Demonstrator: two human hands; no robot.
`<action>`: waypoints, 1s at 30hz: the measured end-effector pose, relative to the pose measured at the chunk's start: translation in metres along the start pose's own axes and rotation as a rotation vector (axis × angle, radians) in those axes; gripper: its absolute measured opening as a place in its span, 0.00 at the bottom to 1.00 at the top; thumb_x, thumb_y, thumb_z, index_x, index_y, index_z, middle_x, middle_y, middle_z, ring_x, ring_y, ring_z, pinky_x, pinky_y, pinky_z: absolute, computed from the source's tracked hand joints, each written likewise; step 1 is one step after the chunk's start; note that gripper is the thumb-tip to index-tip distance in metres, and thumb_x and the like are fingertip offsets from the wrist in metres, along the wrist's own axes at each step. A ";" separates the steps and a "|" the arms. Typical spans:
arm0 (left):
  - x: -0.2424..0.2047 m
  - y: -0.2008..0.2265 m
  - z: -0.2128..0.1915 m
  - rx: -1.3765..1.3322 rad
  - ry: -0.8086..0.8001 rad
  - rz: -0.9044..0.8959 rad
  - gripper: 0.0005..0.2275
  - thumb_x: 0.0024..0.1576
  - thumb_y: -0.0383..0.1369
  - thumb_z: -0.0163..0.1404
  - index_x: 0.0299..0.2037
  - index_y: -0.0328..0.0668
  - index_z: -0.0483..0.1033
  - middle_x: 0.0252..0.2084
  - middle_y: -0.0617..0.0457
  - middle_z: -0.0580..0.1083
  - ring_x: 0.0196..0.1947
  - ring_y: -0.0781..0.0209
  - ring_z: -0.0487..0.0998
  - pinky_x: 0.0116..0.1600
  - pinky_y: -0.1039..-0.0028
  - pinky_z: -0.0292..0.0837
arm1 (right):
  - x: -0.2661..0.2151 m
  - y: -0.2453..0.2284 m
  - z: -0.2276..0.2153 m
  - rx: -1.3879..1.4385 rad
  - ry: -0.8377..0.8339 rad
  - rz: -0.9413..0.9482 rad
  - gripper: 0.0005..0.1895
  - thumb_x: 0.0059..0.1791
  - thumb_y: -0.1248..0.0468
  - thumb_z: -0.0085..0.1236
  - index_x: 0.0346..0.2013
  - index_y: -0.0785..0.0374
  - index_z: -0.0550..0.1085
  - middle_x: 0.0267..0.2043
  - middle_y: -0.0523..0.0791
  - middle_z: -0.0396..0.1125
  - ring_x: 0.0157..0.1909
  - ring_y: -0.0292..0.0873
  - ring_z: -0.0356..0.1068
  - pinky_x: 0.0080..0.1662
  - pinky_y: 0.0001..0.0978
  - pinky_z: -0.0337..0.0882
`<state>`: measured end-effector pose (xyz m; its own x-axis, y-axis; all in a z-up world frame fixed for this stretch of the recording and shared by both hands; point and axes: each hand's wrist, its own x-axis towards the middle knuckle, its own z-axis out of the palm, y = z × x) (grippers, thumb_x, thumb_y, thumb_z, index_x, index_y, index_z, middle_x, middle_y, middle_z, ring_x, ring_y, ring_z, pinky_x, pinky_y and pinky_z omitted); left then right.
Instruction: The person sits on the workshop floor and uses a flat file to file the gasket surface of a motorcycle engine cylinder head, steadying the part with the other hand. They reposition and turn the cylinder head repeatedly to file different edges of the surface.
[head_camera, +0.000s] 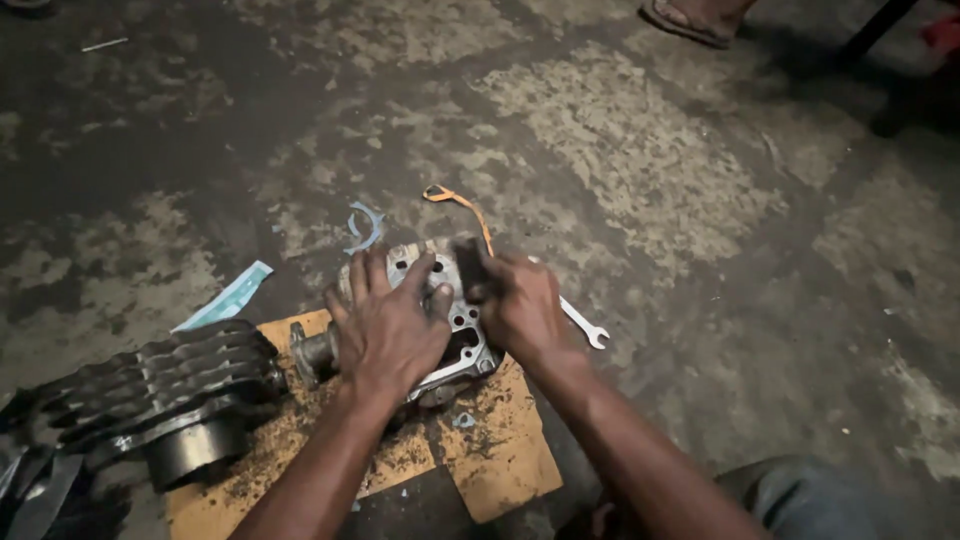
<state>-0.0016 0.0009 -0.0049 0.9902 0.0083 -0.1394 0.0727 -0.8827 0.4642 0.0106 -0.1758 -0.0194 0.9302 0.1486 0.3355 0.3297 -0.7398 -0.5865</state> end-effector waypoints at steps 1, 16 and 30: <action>-0.001 -0.002 0.003 -0.001 -0.001 -0.004 0.27 0.60 0.54 0.39 0.71 0.69 0.61 0.76 0.42 0.43 0.76 0.43 0.38 0.72 0.36 0.26 | -0.001 -0.003 -0.001 0.001 -0.004 -0.001 0.17 0.39 0.77 0.51 0.39 0.62 0.79 0.38 0.51 0.75 0.42 0.56 0.76 0.44 0.44 0.75; 0.004 -0.007 0.006 0.059 0.049 0.045 0.26 0.61 0.53 0.35 0.70 0.68 0.62 0.76 0.39 0.44 0.75 0.41 0.40 0.70 0.34 0.27 | 0.004 0.017 0.001 -0.023 -0.007 -0.275 0.18 0.34 0.76 0.52 0.30 0.53 0.81 0.35 0.45 0.76 0.40 0.50 0.78 0.44 0.41 0.77; 0.001 -0.006 0.004 -0.033 0.093 0.045 0.23 0.62 0.52 0.38 0.67 0.66 0.64 0.76 0.41 0.45 0.76 0.40 0.40 0.71 0.34 0.28 | 0.004 -0.015 -0.006 0.139 -0.149 0.223 0.14 0.40 0.75 0.51 0.37 0.61 0.76 0.35 0.47 0.74 0.37 0.50 0.78 0.35 0.40 0.76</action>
<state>-0.0012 0.0044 -0.0113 0.9992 0.0134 -0.0368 0.0300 -0.8672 0.4971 0.0080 -0.1680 -0.0044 0.9922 0.0948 0.0814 0.1241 -0.6697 -0.7322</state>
